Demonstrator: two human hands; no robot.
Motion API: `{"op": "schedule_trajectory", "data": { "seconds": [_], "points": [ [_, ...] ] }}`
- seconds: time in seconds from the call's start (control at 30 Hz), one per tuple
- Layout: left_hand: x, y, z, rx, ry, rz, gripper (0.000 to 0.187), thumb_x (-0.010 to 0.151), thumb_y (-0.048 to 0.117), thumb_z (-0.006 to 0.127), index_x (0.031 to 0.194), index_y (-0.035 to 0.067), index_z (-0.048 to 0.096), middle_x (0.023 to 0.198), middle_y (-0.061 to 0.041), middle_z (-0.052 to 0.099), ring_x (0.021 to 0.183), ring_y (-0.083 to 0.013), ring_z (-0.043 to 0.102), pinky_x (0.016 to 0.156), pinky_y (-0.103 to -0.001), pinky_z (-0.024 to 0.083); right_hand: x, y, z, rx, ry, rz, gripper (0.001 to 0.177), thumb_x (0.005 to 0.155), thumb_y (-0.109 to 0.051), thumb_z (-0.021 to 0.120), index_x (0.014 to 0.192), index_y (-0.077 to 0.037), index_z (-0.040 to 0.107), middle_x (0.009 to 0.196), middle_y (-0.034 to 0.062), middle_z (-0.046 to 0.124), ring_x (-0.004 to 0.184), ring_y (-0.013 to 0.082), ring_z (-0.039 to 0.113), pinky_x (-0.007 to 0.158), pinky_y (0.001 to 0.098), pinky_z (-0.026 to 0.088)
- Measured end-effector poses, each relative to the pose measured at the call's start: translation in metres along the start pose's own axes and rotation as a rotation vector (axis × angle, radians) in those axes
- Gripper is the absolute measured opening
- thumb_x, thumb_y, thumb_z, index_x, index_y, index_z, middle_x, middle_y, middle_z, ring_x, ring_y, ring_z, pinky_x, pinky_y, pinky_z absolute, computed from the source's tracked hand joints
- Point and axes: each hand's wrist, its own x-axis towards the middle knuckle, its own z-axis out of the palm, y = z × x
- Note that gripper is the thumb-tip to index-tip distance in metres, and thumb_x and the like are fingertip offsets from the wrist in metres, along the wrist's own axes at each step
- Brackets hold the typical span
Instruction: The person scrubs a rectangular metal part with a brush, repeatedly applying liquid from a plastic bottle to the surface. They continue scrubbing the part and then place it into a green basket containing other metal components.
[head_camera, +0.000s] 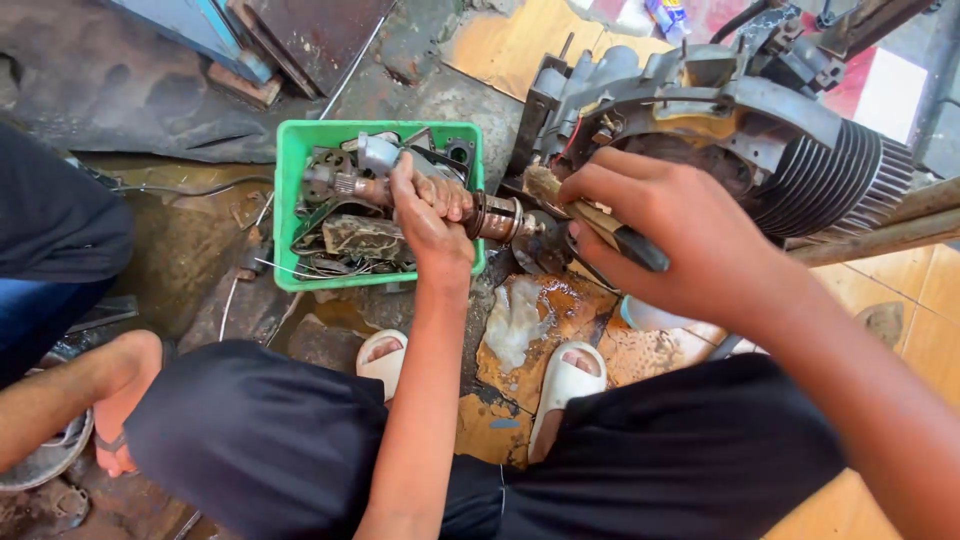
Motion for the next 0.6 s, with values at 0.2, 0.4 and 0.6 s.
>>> {"op": "schedule_trajectory", "data": {
  "seconds": [0.2, 0.4, 0.6],
  "points": [
    [-0.041, 0.03, 0.032, 0.1, 0.146, 0.05, 0.048, 0.094, 0.024, 0.057, 0.052, 0.021, 0.033, 0.043, 0.003, 0.029, 0.039, -0.0125, 0.028, 0.048, -0.033, 0.03, -0.009, -0.041, 0.011, 0.275, 0.304, 0.166, 0.013, 0.101, -0.008, 0.058, 0.108, -0.001, 0.065, 0.093, 0.0083, 0.065, 0.083, 0.0201, 0.066, 0.073, 0.0316, 0.047],
    [-0.057, 0.065, 0.026, 0.227, 0.105, 0.03, 0.043, 0.099, 0.03, 0.053, 0.063, 0.019, 0.031, 0.056, 0.0, 0.029, 0.052, -0.017, 0.029, 0.062, -0.041, 0.038, -0.022, -0.026, 0.099, 0.645, 0.917, 0.596, 0.012, 0.094, -0.014, 0.062, 0.1, -0.006, 0.069, 0.097, 0.007, 0.071, 0.088, 0.0178, 0.072, 0.078, 0.0316, 0.064],
    [-0.055, 0.07, 0.016, 0.159, 0.087, 0.055, 0.043, 0.096, 0.023, 0.049, 0.055, 0.021, 0.036, 0.049, 0.004, 0.031, 0.048, -0.0132, 0.03, 0.062, -0.035, 0.037, -0.036, -0.021, 0.124, 0.682, 0.739, 0.777, 0.014, 0.087, -0.011, 0.065, 0.097, -0.004, 0.073, 0.093, 0.0081, 0.076, 0.082, 0.0163, 0.072, 0.071, 0.0289, 0.058]
  ]
}}
